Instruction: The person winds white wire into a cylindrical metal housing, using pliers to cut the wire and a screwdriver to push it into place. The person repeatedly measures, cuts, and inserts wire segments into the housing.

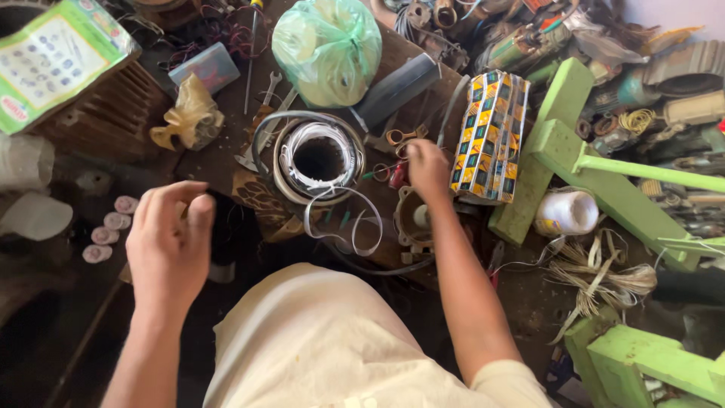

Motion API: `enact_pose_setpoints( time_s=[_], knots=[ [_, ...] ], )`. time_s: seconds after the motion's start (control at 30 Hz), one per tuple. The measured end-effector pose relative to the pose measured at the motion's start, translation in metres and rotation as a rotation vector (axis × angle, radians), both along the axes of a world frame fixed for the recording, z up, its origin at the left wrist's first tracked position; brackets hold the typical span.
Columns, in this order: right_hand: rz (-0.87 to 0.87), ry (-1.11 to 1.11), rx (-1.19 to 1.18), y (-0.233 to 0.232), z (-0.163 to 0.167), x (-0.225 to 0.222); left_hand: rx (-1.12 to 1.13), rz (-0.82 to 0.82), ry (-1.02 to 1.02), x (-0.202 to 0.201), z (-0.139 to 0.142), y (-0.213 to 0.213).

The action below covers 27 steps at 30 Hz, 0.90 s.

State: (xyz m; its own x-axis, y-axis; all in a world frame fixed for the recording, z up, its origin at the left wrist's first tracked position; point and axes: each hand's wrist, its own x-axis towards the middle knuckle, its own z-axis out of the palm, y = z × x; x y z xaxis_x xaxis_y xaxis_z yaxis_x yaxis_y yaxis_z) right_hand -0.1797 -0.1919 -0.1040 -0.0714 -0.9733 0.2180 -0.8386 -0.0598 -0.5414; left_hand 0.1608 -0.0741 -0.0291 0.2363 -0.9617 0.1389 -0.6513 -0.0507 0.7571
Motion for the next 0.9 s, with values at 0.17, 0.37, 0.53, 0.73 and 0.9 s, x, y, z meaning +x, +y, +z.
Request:
enact_pose_setpoints(
  time_s=[0.17, 0.37, 0.53, 0.73, 0.9],
  knots=[
    [-0.132, 0.149, 0.182, -0.008, 0.001, 0.029, 0.265, -0.175, 0.107, -0.06, 0.008, -0.006],
    [-0.289, -0.789, 0.367, 0.0, 0.016, 0.018, 0.106, -0.279, -0.049, -0.103, -0.013, 0.007],
    [-0.365, -1.704, 0.463, 0.033, 0.018, -0.003, -0.431, -0.504, -0.586, -0.13, -0.014, -0.002],
    [-0.198, -1.392, 0.755, 0.094, 0.009, -0.033, -0.472, -0.309, -0.341, -0.128, -0.012, 0.004],
    [0.246, -0.468, 0.266, 0.161, 0.0, -0.041, -0.101, -0.015, -0.238, -0.084, -0.007, 0.037]
  ],
)
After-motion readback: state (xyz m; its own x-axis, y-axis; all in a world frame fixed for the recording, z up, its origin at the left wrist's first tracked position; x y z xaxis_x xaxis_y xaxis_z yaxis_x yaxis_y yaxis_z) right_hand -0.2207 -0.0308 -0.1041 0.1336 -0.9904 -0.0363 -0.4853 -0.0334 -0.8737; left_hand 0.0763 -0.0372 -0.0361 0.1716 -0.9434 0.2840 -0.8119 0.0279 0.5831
